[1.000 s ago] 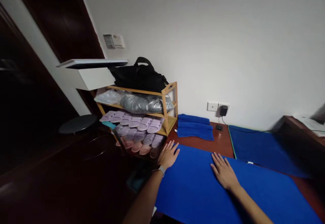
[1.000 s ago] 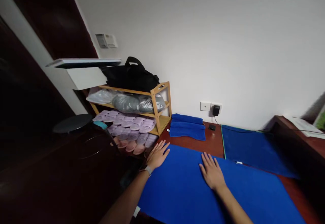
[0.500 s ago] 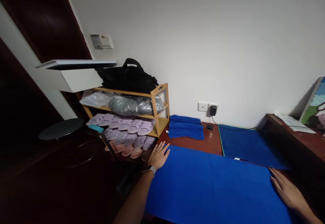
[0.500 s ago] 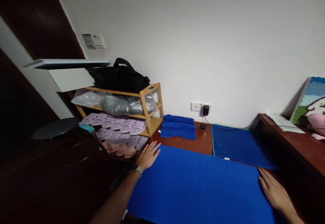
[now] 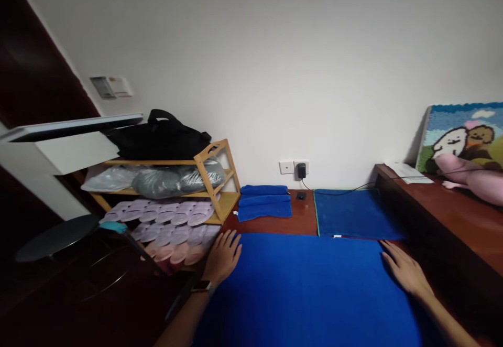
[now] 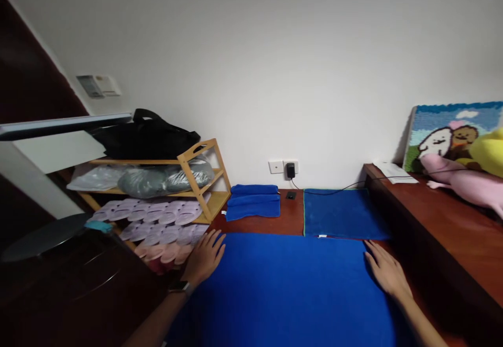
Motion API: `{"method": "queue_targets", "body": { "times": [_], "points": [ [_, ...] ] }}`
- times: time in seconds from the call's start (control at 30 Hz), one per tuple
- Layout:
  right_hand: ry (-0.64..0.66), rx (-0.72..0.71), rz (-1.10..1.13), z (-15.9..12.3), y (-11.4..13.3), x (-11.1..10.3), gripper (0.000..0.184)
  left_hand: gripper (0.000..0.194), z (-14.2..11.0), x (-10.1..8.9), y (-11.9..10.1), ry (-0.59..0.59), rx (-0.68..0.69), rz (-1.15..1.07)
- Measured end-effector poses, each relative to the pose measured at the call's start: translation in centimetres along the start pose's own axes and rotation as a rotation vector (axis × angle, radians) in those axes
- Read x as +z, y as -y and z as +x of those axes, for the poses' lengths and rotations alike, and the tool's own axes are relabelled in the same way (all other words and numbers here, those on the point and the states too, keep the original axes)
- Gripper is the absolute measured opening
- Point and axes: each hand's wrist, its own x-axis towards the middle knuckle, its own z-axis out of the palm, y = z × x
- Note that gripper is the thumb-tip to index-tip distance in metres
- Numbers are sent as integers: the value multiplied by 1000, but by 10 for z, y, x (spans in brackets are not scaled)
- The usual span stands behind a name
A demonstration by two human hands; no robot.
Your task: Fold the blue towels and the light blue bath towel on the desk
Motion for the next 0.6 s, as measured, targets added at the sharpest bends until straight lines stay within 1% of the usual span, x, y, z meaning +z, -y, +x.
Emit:
{"method": "queue_targets", "body": {
  "times": [0.03, 0.07, 0.1, 0.13, 0.2, 0.27, 0.3, 0.37, 0.4, 0.43, 0.47, 0.5, 0.53, 0.6],
  "points": [
    [-5, 1, 23, 0, 0, -1, 68, 39, 2, -7, -20, -6, 29, -22],
    [-10, 2, 46, 0, 0, -2, 67, 37, 3, -14, -46, -7, 54, -55],
    [-15, 3, 64, 1, -1, -2, 67, 34, 3, -20, -76, -1, 79, -101],
    [-18, 5, 77, 1, -2, -2, 66, 32, 3, -25, -112, 30, 129, -168],
    [-24, 11, 89, 2, -3, -2, 64, 27, -3, -31, -193, 80, 220, -316],
    [-33, 6, 100, 3, -3, -2, 62, 14, -14, -29, -279, 131, 298, -447],
    [-38, 0, 109, 3, -3, -3, 61, 12, -20, -24, -322, 149, 340, -485],
    [-45, -10, 133, 3, -1, -5, 61, 34, -32, -10, -399, 170, 462, -497],
    [-45, -12, 144, 3, 0, -7, 61, 34, -37, -2, -432, 171, 509, -472],
    [-43, -13, 153, 2, 1, -8, 61, 27, -41, 7, -460, 171, 542, -449],
    [-40, -12, 161, 1, 2, -9, 61, 20, -43, 15, -484, 169, 557, -431],
    [-37, -12, 168, 1, 2, -11, 62, 15, -45, 22, -502, 171, 561, -413],
    [-35, -12, 176, 0, 3, -12, 62, 13, -46, 27, -515, 180, 553, -397],
    [-39, -13, 192, -1, 4, -13, 62, 12, -48, 32, -528, 210, 543, -378]
  ]
}}
